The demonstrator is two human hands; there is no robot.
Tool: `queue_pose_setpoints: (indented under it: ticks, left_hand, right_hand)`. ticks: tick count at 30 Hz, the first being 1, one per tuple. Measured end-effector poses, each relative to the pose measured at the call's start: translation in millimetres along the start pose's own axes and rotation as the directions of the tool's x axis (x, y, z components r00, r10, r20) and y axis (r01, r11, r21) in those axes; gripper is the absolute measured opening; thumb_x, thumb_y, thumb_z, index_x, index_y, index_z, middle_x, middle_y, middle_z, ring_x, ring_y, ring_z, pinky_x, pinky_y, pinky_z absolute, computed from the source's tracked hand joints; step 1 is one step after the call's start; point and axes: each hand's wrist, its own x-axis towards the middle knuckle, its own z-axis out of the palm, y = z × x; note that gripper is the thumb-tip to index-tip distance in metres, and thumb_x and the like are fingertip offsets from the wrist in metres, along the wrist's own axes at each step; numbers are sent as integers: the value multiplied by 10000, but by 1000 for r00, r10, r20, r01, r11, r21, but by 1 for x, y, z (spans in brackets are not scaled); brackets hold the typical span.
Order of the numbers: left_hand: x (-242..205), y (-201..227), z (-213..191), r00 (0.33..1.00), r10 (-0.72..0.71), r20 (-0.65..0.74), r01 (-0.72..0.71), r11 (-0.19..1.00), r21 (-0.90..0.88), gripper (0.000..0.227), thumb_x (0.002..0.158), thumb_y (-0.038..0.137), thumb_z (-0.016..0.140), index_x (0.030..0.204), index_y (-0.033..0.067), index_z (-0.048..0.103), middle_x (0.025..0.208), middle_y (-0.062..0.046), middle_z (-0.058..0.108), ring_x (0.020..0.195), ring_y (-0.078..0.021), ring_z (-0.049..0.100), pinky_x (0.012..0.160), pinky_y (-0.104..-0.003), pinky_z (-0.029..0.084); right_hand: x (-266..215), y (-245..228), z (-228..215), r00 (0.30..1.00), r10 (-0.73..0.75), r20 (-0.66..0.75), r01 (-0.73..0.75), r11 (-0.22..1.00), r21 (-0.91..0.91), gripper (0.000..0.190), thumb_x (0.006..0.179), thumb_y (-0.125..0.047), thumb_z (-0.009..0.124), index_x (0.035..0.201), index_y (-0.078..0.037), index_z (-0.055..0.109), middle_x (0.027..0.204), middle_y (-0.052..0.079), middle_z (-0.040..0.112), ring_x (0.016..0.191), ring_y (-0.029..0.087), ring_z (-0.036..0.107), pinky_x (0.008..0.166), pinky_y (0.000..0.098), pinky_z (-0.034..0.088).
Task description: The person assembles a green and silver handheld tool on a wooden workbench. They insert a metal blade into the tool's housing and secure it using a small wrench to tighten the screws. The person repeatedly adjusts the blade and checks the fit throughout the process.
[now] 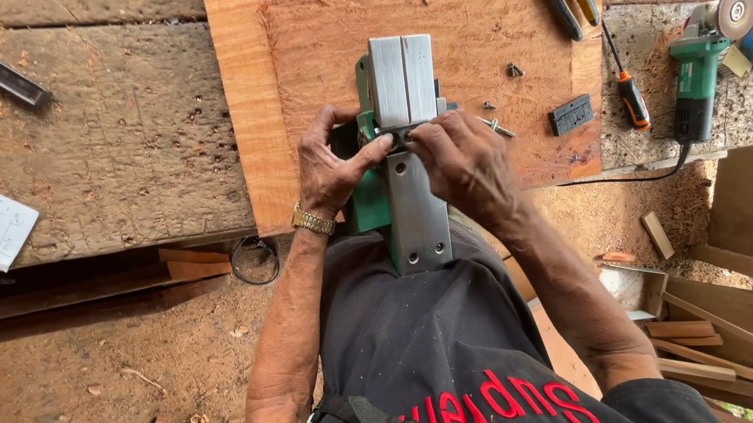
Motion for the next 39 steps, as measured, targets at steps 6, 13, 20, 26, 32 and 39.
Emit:
queue_pose_setpoints:
  ticks: [6,13,20,26,32,39]
  left_hand:
    - [-2,3,-1,999,-21,39,24,996,-83,520,761,378,884,1083,27,676,916,-58,747,846,-128,706,761,-296,585]
    - [0,2,-2,998,-39,58,45,994,-102,503,765,341,892,1085,21,672,899,-54,745,818,-102,693,725,-277,578]
    - [-2,0,-2,999,19,50,-16,999,-44,466,782,297,888,1078,15,663,845,-37,708,773,-98,647,683,-271,542]
    - [1,-3,0,998,-2,59,8,995,-97,431,782,258,874,1077,23,665,810,-20,685,733,-89,624,642,-260,524]
    - [3,-7,3,998,-24,57,31,991,-134,422,762,253,870,1062,28,676,859,-21,726,765,-87,672,674,-258,566]
    - [1,-6,-1,996,-65,53,71,990,-120,435,760,250,874,1078,25,680,844,-40,735,748,-92,678,657,-273,570]
  right_hand:
    - [0,5,28,994,103,22,-91,948,-305,366,1001,-295,761,757,-77,597,730,67,566,683,213,579,558,387,448]
    - [13,-10,-10,998,55,-29,-57,996,-63,357,938,-341,742,974,-11,610,895,133,591,748,248,590,544,376,447]
    - [6,1,20,999,-54,4,53,966,-252,202,938,-233,679,881,-78,562,847,88,552,774,272,610,654,427,496]
    - [14,-5,0,994,101,-48,-109,970,-218,418,969,-417,718,807,-67,557,758,100,531,677,272,592,545,418,472]
    - [6,1,11,997,-66,35,72,967,-243,162,897,-229,651,908,-85,576,872,77,556,779,239,605,613,372,494]
    - [11,-8,8,947,241,213,-191,953,-234,488,993,-518,645,851,-53,606,740,85,588,651,232,603,538,413,489]
